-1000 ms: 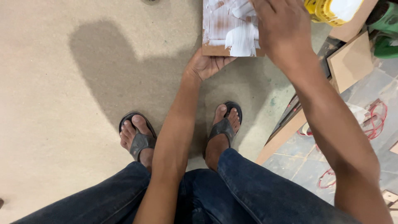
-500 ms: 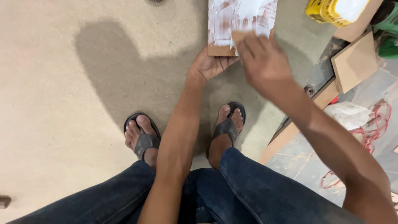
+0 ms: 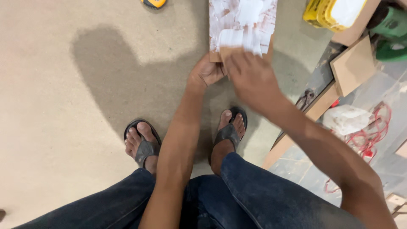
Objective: The person sits on the floor and applies white paint to rectangular wooden boards using a small brush. They hold the board with one hand and paint with the other, covering the surface with strokes. The person flips the board to paint the other side and continues until the surface is coated.
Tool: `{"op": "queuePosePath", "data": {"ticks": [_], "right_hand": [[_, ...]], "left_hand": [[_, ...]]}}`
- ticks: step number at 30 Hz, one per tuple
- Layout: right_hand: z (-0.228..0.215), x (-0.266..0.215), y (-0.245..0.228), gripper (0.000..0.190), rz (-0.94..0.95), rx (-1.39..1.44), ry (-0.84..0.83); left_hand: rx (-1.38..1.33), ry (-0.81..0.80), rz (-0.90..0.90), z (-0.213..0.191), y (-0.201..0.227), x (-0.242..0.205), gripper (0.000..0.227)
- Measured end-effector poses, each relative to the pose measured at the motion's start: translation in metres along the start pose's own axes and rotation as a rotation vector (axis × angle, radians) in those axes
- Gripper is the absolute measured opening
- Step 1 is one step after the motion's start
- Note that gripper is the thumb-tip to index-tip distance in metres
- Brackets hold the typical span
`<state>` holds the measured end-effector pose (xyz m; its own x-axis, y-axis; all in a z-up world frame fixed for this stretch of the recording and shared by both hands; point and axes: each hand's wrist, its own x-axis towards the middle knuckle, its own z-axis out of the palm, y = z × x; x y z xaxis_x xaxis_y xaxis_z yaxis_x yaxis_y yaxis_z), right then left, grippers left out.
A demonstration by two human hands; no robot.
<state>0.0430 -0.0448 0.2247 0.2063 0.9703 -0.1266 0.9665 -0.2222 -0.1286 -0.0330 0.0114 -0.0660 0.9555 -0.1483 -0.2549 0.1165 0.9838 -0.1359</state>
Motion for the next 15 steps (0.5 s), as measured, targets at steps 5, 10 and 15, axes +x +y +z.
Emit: {"op": "queuePosePath", "data": {"ticks": [5,10,15], "right_hand": [[-0.016,0.002,-0.008,0.038,-0.039,0.069,0.005],[-0.009,0.016,0.004,0.029,0.010,0.025,0.095],[-0.012,0.008,-0.028,0.038,-0.079,0.068,-0.029]], "left_hand": [[0.003,0.062,0.010,0.000,0.001,0.003,0.033],[0.061,0.046,-0.010,0.003,0.002,0.000,0.031],[0.029,0.050,-0.050,-0.001,-0.003,-0.002,0.035]]}}
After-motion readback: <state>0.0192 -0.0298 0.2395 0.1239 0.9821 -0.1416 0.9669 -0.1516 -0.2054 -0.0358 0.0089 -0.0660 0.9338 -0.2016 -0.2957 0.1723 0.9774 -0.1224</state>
